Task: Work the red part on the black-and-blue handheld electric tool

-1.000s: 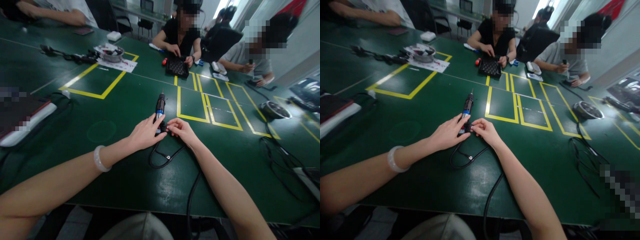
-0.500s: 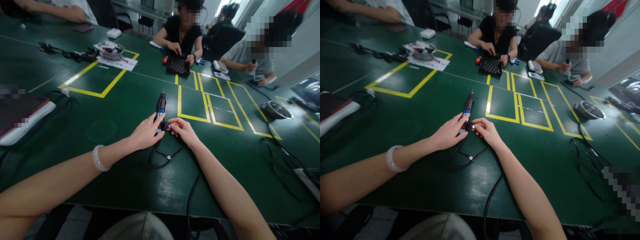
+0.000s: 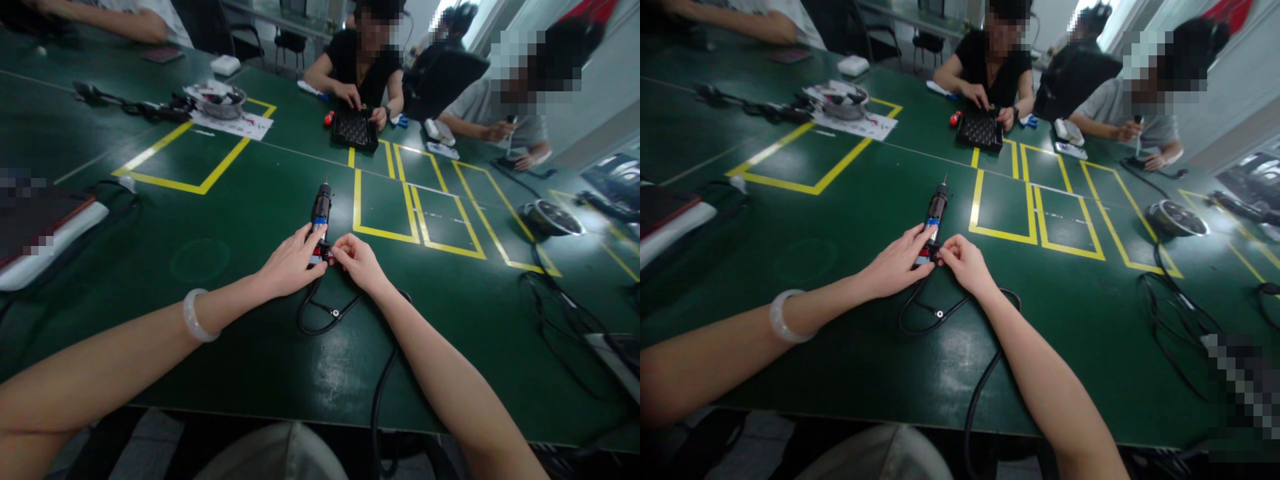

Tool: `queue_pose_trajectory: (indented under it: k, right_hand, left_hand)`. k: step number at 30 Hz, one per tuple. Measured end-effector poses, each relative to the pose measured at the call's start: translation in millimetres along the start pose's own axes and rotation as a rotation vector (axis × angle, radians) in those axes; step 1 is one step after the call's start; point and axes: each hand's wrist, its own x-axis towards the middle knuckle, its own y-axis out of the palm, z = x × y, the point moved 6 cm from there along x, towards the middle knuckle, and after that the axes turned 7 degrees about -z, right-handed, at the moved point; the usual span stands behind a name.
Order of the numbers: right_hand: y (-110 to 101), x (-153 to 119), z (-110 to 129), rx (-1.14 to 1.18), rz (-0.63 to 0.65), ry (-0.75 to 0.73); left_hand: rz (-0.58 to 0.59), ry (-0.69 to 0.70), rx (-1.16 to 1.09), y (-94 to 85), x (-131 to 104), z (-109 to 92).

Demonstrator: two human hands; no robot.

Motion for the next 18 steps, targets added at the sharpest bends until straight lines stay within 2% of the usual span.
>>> queue_pose_trajectory:
  k: [7,18]
  right_hand:
    - [-1.4,-1.3,7.8,-0.234,-0.050,-0.016]
    - [3.5,-1.2,11.4,-0.332,-0.064,0.000]
  left_hand:
    - [0.008,-0.002,0.019,-0.3,0.6,-1.1]
    - [-0.007,-0.001,0.012,-1.4,0.4,-3.0]
